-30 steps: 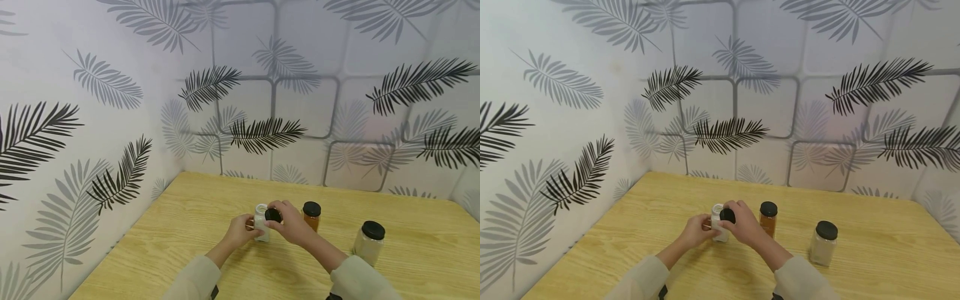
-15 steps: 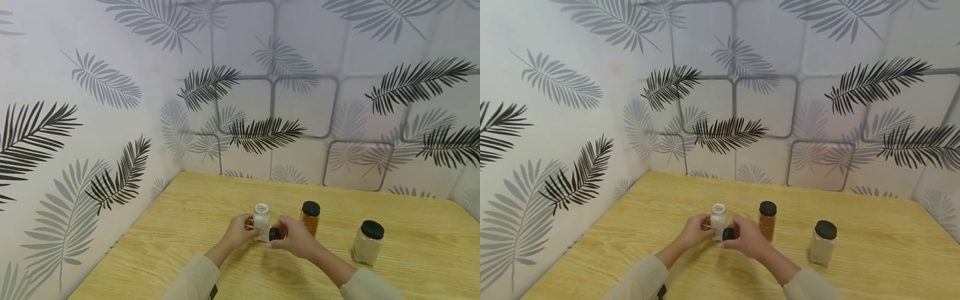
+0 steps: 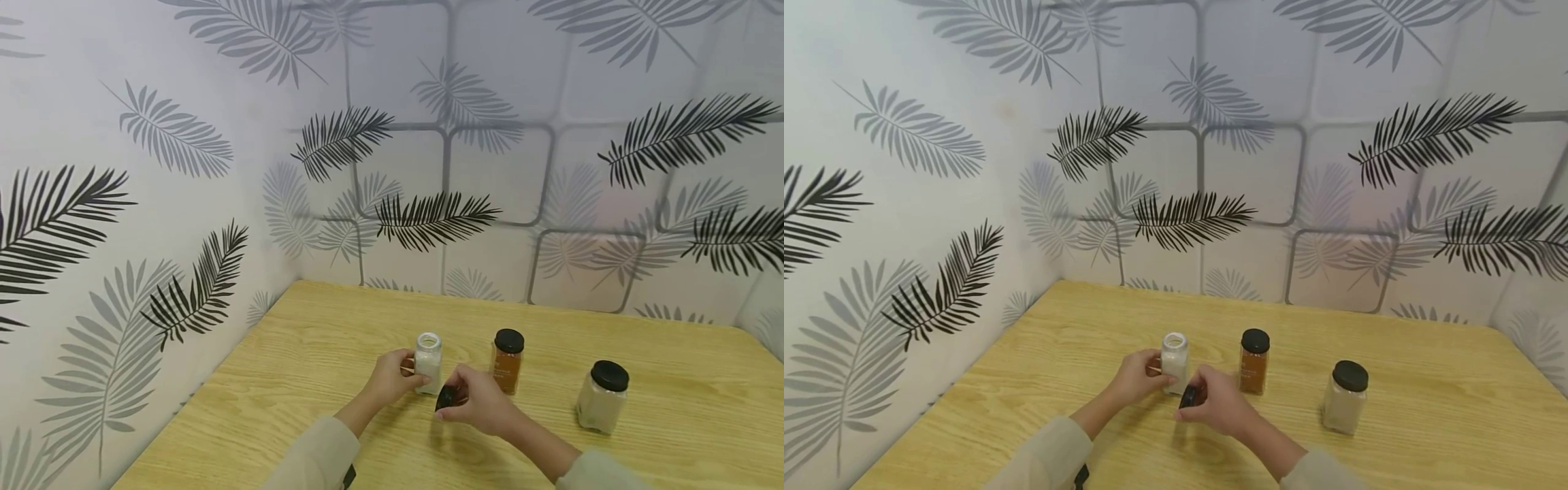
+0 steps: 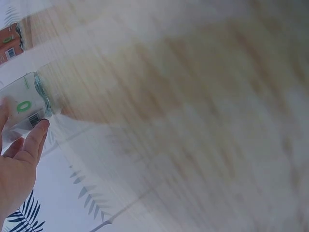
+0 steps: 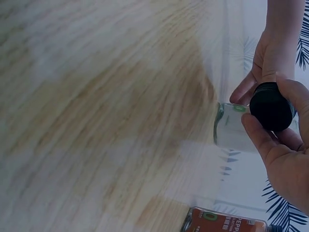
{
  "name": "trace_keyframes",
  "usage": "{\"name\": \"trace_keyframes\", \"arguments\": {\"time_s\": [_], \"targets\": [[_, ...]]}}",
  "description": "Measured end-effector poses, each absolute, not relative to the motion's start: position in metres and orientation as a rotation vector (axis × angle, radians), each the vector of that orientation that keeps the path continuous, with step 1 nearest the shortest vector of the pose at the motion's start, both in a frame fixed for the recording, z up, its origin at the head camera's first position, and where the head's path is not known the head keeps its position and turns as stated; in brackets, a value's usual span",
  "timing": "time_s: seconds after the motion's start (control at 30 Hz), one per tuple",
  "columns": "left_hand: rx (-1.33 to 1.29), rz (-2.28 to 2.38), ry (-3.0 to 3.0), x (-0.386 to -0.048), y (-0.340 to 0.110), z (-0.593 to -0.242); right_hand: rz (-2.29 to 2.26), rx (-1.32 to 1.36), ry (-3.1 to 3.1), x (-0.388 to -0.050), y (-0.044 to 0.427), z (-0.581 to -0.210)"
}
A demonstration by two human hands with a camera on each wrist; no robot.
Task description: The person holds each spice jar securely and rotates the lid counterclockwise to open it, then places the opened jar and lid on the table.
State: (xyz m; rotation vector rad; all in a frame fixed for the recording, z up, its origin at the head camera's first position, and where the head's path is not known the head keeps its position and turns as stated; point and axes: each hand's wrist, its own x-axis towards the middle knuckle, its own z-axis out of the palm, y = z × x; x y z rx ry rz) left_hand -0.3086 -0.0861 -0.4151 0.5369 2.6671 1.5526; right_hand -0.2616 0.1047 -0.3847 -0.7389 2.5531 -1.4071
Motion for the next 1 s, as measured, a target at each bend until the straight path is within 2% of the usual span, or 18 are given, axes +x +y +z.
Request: {"name": "trace_keyframes", "arguments": {"time_s": [1.0], "targets": [[0.533, 1.529, 2.692, -0.307, -0.085, -0.413, -1.292, -0.854, 2.565, -0.253, 0.083, -0.401]]}}
